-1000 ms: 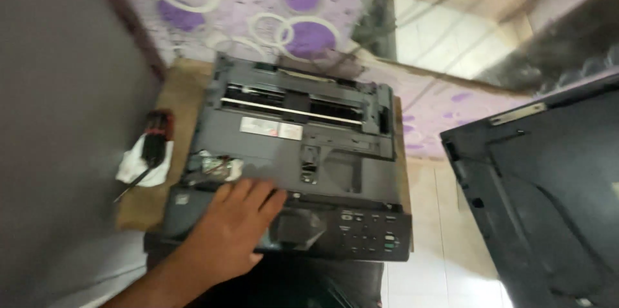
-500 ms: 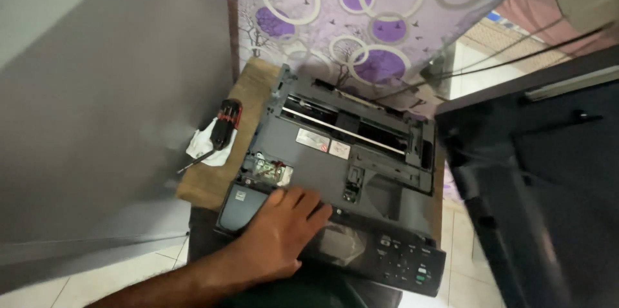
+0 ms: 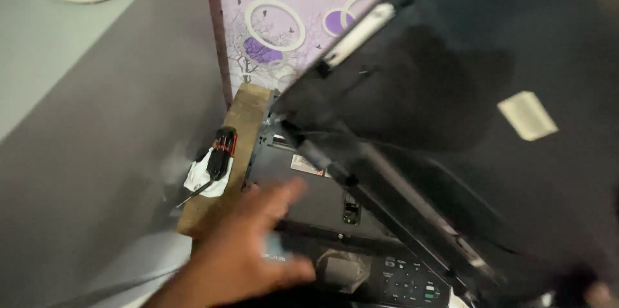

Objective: Disassembling a printer to adjust internal parts and reconnect ribbon cables.

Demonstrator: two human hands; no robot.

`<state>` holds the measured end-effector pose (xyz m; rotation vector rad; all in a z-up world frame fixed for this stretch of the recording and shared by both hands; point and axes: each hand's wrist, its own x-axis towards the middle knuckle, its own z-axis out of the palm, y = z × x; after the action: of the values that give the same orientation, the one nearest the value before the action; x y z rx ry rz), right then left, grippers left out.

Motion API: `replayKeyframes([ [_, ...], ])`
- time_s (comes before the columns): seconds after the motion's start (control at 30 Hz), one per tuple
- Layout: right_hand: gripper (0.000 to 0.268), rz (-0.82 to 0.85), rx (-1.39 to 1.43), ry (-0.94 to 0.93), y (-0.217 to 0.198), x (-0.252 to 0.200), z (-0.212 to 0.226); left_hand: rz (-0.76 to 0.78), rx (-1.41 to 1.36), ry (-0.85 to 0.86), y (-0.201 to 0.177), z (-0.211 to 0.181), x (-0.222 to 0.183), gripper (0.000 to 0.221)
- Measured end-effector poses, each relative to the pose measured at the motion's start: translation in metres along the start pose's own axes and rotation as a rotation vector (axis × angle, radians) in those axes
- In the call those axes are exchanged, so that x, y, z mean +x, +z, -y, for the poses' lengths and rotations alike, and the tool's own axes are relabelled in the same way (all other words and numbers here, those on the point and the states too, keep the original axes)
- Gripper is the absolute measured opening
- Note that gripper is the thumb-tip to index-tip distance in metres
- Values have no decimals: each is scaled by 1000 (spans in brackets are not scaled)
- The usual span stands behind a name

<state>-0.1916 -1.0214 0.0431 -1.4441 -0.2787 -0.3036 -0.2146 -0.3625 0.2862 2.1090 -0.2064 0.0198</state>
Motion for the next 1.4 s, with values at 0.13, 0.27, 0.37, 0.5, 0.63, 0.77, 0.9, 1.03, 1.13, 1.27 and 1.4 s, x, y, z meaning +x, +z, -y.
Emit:
replayKeyframes([
  [0.13,69,-11,-17,-56,157,126,42,-478,-140,116,-46,-15,28,80],
  [0.27,83,-245,541,135,208,157,58,-340,-245,149,-55,-12,67,84],
  [0.37,33,219,599,-3,180,189,21,-390,-164,-55,-58,11,90,67],
  [0.5,63,384,604,-125,237,221,38,-564,-195,12,-54,54,118,54],
  [0.63,86,607,513,-288,260,248,42,-906,-311,-42,-39,95,109,72],
  [0.77,108,774,438,-377,272,256,46,-910,-370,66,-52,117,114,67],
  [0.9,50,218,420,-264,275,250,51,-865,-340,250,-45,71,113,60],
  [1.03,73,-223,314,-203,260,280,22,-926,-110,88,-23,89,112,44],
  [1.13,73,-278,391,-396,287,291,35,-922,-146,461,-8,187,153,46],
  [1.27,76,-421,507,-518,297,310,-40,-850,4,529,-2,157,171,47],
  [1.4,81,-627,498,-349,336,313,-33,-1041,388,515,7,220,200,36],
])
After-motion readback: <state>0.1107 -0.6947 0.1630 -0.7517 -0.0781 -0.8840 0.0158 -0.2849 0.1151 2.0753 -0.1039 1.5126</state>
